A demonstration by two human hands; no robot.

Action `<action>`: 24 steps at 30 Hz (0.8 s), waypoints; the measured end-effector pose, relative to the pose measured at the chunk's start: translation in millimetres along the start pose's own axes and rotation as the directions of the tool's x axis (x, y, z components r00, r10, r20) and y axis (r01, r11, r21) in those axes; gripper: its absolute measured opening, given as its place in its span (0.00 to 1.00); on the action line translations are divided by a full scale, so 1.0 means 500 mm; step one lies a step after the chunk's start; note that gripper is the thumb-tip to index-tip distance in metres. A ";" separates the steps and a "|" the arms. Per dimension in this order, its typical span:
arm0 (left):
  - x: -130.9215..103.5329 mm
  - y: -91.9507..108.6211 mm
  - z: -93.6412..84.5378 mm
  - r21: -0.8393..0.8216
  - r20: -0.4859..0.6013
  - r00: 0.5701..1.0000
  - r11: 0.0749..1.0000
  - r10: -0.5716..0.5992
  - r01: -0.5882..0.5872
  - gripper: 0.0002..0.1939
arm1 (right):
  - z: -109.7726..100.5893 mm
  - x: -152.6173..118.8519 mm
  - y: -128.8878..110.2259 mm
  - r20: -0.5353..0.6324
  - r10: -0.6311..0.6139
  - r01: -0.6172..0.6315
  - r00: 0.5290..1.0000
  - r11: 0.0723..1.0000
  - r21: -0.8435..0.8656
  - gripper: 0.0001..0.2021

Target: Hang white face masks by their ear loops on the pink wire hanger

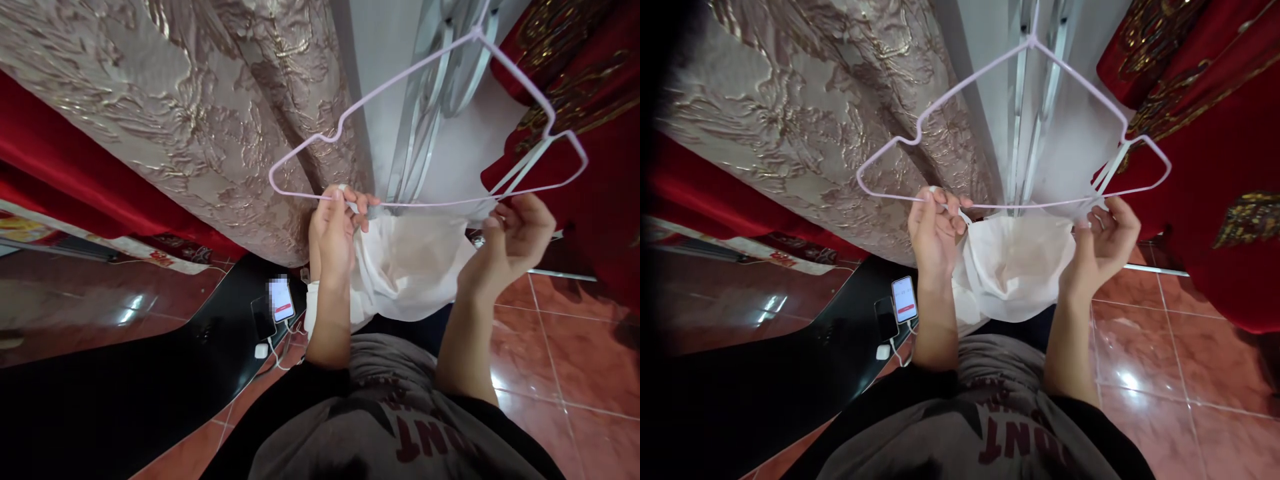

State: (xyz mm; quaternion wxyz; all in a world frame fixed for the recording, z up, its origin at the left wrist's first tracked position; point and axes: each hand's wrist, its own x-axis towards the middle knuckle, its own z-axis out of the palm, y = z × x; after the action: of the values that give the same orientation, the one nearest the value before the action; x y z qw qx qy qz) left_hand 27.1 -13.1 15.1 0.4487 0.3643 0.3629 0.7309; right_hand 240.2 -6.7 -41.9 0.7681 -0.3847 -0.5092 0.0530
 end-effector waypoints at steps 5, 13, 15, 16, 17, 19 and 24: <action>0.009 0.001 0.000 -0.047 -0.027 1.000 0.999 0.010 -0.011 0.26 | -0.045 0.021 0.055 0.162 0.300 -0.317 0.940 0.944 0.094 0.21; 0.014 0.002 -0.001 -0.129 -0.038 0.999 0.992 -0.015 0.010 0.24 | -0.018 0.046 0.016 0.200 0.453 -0.485 0.869 0.861 0.157 0.08; 0.020 -0.002 -0.005 -0.135 -0.062 0.998 0.991 -0.011 0.003 0.24 | -0.020 0.052 -0.006 0.212 0.444 -0.476 0.871 0.869 0.135 0.07; 0.023 -0.005 -0.007 -0.133 -0.075 0.997 0.991 -0.007 -0.003 0.24 | -0.021 0.055 -0.021 0.219 0.426 -0.456 0.878 0.883 0.109 0.07; 0.026 -0.008 -0.010 -0.130 -0.081 0.997 0.991 0.001 -0.011 0.23 | -0.021 0.058 -0.037 0.234 0.395 -0.423 0.888 0.902 0.083 0.07; 0.030 -0.011 -0.013 -0.133 -0.073 0.997 0.991 0.022 -0.032 0.23 | -0.017 0.070 -0.071 0.285 0.314 -0.337 0.905 0.941 0.033 0.06; 0.034 0.002 -0.012 -0.148 -0.070 0.997 0.989 0.019 -0.029 0.25 | 0.016 0.143 -0.109 0.382 0.186 -0.184 0.905 0.982 -0.042 0.10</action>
State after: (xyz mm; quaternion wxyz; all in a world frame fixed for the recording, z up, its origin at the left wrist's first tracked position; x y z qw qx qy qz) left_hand 15.8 1.1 16.6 0.4532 0.3090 0.3179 0.7734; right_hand 250.4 -6.8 47.8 0.6439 -0.4152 -0.6112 0.1985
